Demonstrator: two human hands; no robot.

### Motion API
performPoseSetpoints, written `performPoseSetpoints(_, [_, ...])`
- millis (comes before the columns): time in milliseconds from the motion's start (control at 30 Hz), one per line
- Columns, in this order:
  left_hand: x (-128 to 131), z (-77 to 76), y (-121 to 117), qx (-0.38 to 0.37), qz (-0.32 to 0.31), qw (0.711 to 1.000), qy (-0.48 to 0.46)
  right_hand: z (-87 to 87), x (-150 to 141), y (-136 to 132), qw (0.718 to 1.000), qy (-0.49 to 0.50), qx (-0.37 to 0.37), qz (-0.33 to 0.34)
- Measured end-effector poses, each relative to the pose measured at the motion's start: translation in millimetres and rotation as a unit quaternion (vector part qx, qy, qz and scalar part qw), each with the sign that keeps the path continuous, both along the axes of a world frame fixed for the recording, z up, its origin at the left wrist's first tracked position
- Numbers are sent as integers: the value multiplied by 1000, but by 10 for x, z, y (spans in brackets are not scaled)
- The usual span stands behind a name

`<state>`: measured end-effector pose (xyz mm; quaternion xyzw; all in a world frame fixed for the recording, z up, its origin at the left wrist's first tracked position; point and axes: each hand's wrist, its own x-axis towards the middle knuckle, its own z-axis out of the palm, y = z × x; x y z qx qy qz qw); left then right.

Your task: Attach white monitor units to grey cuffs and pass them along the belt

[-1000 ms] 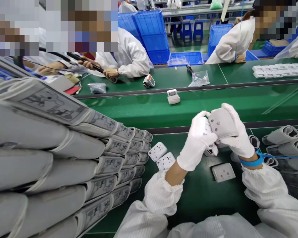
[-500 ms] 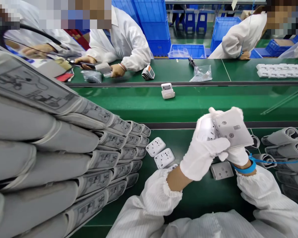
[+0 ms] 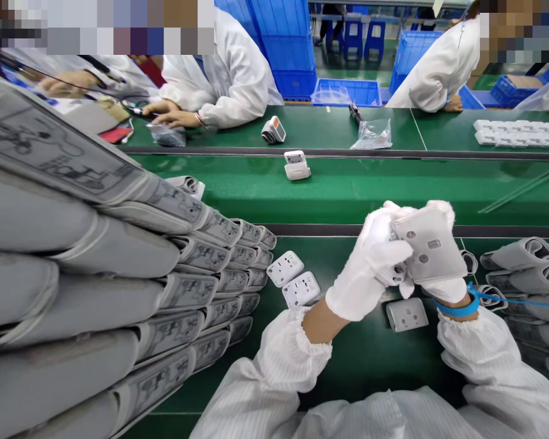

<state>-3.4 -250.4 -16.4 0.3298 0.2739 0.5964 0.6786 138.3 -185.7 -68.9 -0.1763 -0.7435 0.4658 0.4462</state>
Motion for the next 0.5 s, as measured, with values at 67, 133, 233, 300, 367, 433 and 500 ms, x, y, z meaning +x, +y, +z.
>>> performPoseSetpoints(67, [-9,-7,-2,1,12,1000,17,22,17,-13,1000,21,-6,-1])
performPoseSetpoints(133, [-22,13,-18,-11,17,999,33,31,22,-35,999,39,-31,14])
performPoseSetpoints(233, [-33,66,-59,-23,4,999,39,26,9,-66,996,67,-56,36])
performPoseSetpoints(300, [-20,76,-82,-31,4,999,25,18,-11,-74,994,86,-57,42])
performPoseSetpoints(367, [27,40,-89,-31,23,999,14,8,-34,-66,994,85,-60,44])
performPoseSetpoints(433, [108,-32,-78,-10,105,993,51,-9,-53,-43,994,70,-63,49])
performPoseSetpoints(500, [196,-113,-56,19,226,967,116,-35,-67,-21,994,62,-61,59])
